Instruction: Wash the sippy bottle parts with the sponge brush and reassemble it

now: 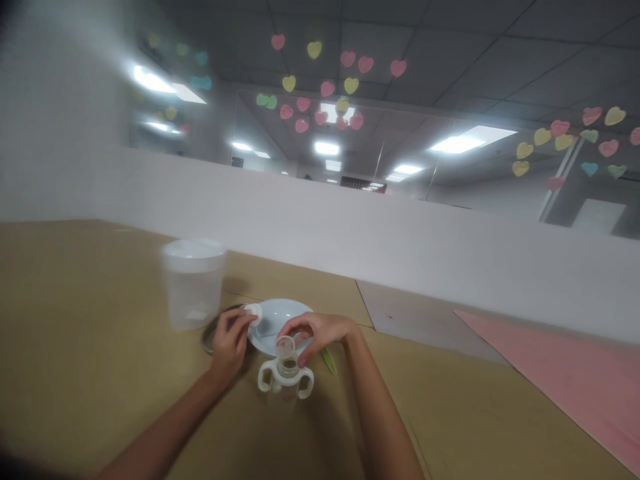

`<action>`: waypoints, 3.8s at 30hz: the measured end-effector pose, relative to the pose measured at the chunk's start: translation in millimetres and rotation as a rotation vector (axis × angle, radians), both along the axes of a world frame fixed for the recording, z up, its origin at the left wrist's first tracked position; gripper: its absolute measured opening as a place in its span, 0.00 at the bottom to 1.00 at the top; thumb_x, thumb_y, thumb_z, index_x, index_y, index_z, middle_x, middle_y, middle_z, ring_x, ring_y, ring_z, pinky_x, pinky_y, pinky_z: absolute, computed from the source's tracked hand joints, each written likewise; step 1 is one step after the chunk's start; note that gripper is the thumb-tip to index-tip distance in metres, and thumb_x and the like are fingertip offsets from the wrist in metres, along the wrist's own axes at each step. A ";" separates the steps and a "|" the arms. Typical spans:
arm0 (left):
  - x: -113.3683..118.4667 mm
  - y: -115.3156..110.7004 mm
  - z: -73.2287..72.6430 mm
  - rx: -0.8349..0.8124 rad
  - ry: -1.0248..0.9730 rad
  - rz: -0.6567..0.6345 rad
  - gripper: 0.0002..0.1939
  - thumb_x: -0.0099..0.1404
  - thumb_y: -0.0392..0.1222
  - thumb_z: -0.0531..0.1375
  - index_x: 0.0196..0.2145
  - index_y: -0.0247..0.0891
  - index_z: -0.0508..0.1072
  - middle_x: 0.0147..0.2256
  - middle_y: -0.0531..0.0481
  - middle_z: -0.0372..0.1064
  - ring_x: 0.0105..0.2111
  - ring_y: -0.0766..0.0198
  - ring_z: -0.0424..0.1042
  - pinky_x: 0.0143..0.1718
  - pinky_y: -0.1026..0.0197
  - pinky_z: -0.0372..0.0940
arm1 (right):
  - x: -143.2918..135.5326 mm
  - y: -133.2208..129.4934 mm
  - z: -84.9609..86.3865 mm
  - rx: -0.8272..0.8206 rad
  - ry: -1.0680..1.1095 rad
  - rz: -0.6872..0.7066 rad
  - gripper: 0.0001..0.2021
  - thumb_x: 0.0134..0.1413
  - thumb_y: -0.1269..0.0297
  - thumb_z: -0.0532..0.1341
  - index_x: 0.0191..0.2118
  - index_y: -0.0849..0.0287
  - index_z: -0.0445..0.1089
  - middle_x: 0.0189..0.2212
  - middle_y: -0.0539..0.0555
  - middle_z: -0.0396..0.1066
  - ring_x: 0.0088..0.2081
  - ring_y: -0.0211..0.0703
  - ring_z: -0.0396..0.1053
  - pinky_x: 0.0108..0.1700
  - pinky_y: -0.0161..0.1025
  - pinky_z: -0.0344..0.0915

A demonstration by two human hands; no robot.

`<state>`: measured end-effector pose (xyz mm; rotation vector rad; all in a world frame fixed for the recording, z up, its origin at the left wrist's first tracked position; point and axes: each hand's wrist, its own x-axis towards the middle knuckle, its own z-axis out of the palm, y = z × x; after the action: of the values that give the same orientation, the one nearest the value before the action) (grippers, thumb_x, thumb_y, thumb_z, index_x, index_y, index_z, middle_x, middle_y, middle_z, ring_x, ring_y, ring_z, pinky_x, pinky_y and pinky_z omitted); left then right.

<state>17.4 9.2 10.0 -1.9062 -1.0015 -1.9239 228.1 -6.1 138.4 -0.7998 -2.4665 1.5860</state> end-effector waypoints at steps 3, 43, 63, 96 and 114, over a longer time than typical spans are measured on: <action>1.7 -2.6 0.8 0.025 -0.025 0.017 0.09 0.64 0.34 0.50 0.37 0.39 0.70 0.37 0.47 0.60 0.39 0.64 0.66 0.43 0.59 0.65 | 0.1 2.8 -2.8 -0.029 0.083 -0.063 0.25 0.38 0.65 0.68 0.47 0.61 0.67 0.46 0.59 0.65 0.49 0.45 0.62 0.51 0.41 0.59; 3.8 -5.6 2.3 -0.299 0.077 -0.196 0.09 0.65 0.41 0.47 0.35 0.37 0.65 0.34 0.48 0.66 0.37 0.60 0.64 0.40 0.58 0.57 | -49.8 32.1 -54.2 0.512 0.365 -0.710 0.12 0.32 0.72 0.62 0.31 0.62 0.71 0.26 0.49 0.68 0.30 0.37 0.64 0.34 0.32 0.62; 6.6 -2.2 -0.8 -0.347 -0.081 -0.212 0.13 0.65 0.42 0.47 0.44 0.36 0.62 0.40 0.43 0.63 0.40 0.59 0.64 0.42 0.56 0.60 | -52.8 29.1 -58.1 0.410 0.412 -0.628 0.09 0.33 0.73 0.60 0.25 0.60 0.59 0.24 0.45 0.62 0.26 0.33 0.60 0.29 0.30 0.58; 9.0 1.9 4.9 -0.352 -0.107 -0.317 0.12 0.65 0.41 0.48 0.42 0.38 0.67 0.41 0.44 0.64 0.42 0.60 0.64 0.43 0.56 0.61 | -54.9 28.4 -56.7 0.718 0.222 -0.562 0.11 0.48 0.62 0.60 0.37 0.61 0.71 0.34 0.54 0.71 0.32 0.38 0.67 0.34 0.34 0.65; 14.4 3.2 1.7 -0.385 -0.085 -0.258 0.08 0.61 0.39 0.48 0.35 0.36 0.65 0.32 0.46 0.66 0.35 0.60 0.66 0.38 0.56 0.62 | -58.5 19.0 -52.0 0.903 0.091 -0.501 0.05 0.46 0.65 0.61 0.31 0.60 0.71 0.27 0.51 0.67 0.28 0.37 0.63 0.31 0.33 0.60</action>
<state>31.8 12.4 11.7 -2.2752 -1.2846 -2.0856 169.6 12.9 86.4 -0.9933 -2.2724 0.2690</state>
